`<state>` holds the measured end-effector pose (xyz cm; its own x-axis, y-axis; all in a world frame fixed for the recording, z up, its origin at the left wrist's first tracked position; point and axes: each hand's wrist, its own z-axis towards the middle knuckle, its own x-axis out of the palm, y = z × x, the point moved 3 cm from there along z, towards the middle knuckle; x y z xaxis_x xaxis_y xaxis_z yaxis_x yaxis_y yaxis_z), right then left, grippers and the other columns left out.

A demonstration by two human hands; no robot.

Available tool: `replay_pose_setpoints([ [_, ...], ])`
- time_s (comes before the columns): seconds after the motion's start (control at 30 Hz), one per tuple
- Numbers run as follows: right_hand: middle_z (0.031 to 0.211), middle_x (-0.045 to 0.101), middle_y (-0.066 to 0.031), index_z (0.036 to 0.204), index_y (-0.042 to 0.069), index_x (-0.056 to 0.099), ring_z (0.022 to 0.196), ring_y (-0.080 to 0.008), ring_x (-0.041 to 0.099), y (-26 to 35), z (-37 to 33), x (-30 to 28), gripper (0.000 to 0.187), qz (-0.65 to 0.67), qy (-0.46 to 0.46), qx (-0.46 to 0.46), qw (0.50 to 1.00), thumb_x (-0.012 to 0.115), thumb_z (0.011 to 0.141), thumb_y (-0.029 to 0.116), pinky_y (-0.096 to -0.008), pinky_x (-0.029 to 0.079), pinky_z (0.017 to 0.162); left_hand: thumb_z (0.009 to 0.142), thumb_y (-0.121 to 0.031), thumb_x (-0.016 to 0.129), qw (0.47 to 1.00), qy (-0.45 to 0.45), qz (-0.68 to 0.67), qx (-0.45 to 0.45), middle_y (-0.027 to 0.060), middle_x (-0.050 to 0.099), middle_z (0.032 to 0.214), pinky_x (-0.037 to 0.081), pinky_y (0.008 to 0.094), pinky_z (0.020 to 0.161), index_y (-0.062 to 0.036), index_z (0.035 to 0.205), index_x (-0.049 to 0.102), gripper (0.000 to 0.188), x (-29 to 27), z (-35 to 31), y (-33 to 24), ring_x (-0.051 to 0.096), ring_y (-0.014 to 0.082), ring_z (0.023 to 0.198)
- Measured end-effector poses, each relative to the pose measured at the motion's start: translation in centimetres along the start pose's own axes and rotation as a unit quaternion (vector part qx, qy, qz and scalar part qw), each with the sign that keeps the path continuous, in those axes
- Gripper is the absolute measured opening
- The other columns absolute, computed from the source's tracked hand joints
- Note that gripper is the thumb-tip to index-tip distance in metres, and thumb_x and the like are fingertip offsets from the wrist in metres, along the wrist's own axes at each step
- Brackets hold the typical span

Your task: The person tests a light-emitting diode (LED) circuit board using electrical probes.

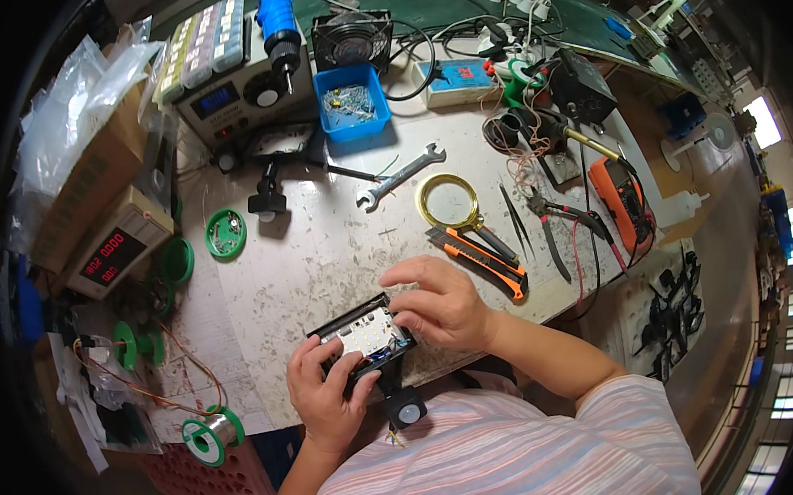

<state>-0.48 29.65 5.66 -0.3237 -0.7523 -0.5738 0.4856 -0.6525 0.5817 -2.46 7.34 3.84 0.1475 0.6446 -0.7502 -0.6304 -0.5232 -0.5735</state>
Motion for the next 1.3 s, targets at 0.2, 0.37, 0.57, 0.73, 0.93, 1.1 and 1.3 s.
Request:
replay_pose_setpoints([
  [0.2, 0.102, 0.068, -0.0122, 0.091, 0.003, 0.068, 0.090, -0.0245, 0.065, -1.5, -0.5, -4.7, 0.007, -0.039, -0.109, 0.099, 0.988, 0.068, 0.089, 0.010, -0.0331, 0.051, 0.079, 0.065, -0.020, 0.085, 0.999, -0.025, -0.015, 0.015, 0.0082, 0.060, 0.112, 0.043, 0.0470, 0.096, -0.0127, 0.095, 0.071, 0.034, 0.2, -0.5, 0.2, 0.053, 0.0358, 0.114],
  [0.37, 0.090, 0.070, -0.0054, 0.097, 0.002, 0.067, 0.077, -0.0107, 0.065, -5.0, -1.6, -8.5, 0.012, 0.027, -0.242, 0.253, 0.936, 0.064, 0.095, 0.014, -0.0245, 0.051, 0.069, 0.073, -0.027, 0.082, 0.999, -0.029, -0.020, 0.029, 0.0099, 0.059, 0.116, 0.041, 0.0475, 0.096, -0.0118, 0.101, 0.070, 0.033, 0.0, -0.5, 0.3, 0.053, 0.0365, 0.115],
  [0.57, 0.085, 0.066, -0.0058, 0.116, -0.002, 0.058, 0.066, -0.0074, 0.058, -12.7, 2.4, -14.4, 0.028, 0.151, -0.346, 0.304, 0.875, 0.063, 0.096, 0.017, -0.0233, 0.050, 0.056, 0.084, -0.031, 0.074, 0.999, -0.012, -0.033, 0.028, 0.0138, 0.057, 0.120, 0.040, 0.0487, 0.099, -0.0078, 0.107, 0.067, 0.033, -0.4, -0.8, 0.7, 0.051, 0.0387, 0.118],
  [0.73, 0.061, 0.062, -0.0066, 0.073, -0.004, 0.067, 0.044, -0.0153, 0.056, -23.7, 9.0, -20.7, 0.044, -0.035, -0.371, 0.505, 0.779, 0.074, 0.086, 0.037, -0.0289, 0.048, 0.043, 0.082, -0.031, 0.074, 0.993, -0.056, -0.095, 0.038, 0.0134, 0.058, 0.119, 0.039, 0.0463, 0.096, -0.0102, 0.105, 0.069, 0.031, -0.8, -0.8, 1.1, 0.054, 0.0361, 0.114],
  [0.93, 0.061, 0.062, -0.0053, 0.071, 0.002, 0.065, 0.048, -0.0157, 0.058, -31.0, 8.5, -23.2, 0.048, -0.071, -0.327, 0.523, 0.784, 0.075, 0.083, 0.047, -0.0297, 0.047, 0.046, 0.079, -0.021, 0.076, 0.981, -0.090, -0.173, 0.003, 0.0138, 0.060, 0.115, 0.044, 0.0444, 0.090, -0.0094, 0.101, 0.069, 0.026, -0.9, -1.5, 2.2, 0.057, 0.0359, 0.106],
  [1.1, 0.056, 0.055, -0.0033, 0.070, 0.004, 0.061, 0.039, -0.0108, 0.047, -34.7, 8.0, -25.8, 0.040, -0.051, -0.353, 0.556, 0.751, 0.079, 0.082, 0.038, -0.0223, 0.038, 0.034, 0.079, -0.019, 0.075, 0.978, -0.104, -0.179, 0.004, 0.0083, 0.062, 0.112, 0.045, 0.0413, 0.085, -0.0112, 0.098, 0.070, 0.021, -1.2, -1.5, 2.4, 0.059, 0.0302, 0.104],
  [1.3, 0.070, 0.062, -0.0065, 0.085, -0.001, 0.059, 0.057, -0.0147, 0.057, -38.6, 7.9, -30.0, 0.040, -0.082, -0.328, 0.533, 0.776, 0.081, 0.082, 0.033, -0.0266, 0.043, 0.050, 0.081, -0.017, 0.074, 0.975, -0.122, -0.188, 0.004, 0.0076, 0.062, 0.110, 0.045, 0.0399, 0.084, -0.0118, 0.097, 0.069, 0.018, -0.9, -1.6, 2.4, 0.060, 0.0292, 0.101],
])
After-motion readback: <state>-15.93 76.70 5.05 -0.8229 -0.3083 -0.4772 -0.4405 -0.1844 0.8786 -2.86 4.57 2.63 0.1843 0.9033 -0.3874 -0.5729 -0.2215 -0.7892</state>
